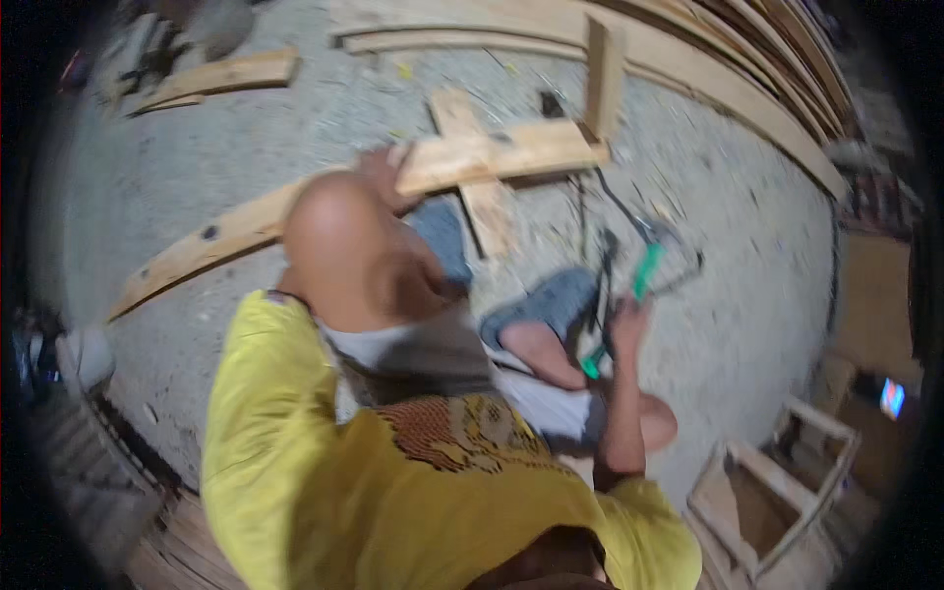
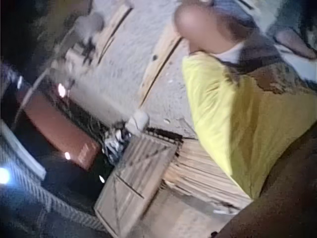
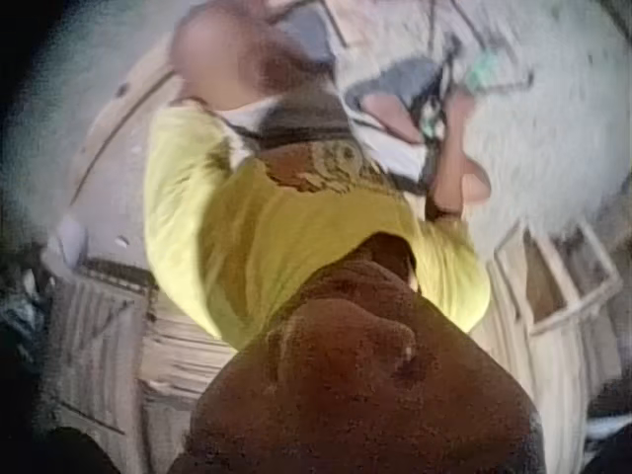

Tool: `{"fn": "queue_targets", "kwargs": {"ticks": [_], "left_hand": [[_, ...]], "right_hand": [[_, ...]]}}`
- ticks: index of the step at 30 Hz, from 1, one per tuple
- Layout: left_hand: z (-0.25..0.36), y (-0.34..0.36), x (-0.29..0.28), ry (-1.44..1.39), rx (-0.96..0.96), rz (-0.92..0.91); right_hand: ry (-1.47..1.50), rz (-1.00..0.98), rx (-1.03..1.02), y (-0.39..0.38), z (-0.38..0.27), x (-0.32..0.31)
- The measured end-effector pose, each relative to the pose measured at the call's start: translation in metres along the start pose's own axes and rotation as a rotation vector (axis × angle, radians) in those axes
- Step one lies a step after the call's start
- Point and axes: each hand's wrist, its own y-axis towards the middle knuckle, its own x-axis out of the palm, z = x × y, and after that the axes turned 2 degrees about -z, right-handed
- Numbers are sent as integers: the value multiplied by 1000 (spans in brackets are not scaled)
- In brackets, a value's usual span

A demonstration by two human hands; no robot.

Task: The person is using various tools including a hammer, crowbar, and pliers to remove nails and hardware from wooden planks in a workshop.

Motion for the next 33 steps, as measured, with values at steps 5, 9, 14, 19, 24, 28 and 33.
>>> {"fn": "queue_targets", "kwargs": {"ticks": [5, 9, 14, 19, 24, 28, 33], "left_hand": [[-11, 16, 30, 265, 194, 116], [-15, 4, 35, 298, 165, 104], [-21, 0, 31, 349, 144, 91], [-6, 8, 35, 344, 172, 100], [-15, 6, 33, 334, 178, 109], [-13, 4, 28, 350, 172, 94], [-18, 4, 31, 347, 188, 109]], "right_hand": [[630, -33, -57, -3, -145, -81], [686, 69, -266, 13, -193, -126], [915, 221, -476, 40, -187, -106], [199, -234, -226, 62, -162, -36], [519, -15, -162, 61, -179, -68], [667, 287, -181, 72, -182, -95], [584, 373, -158, 76, -166, -74]]}}
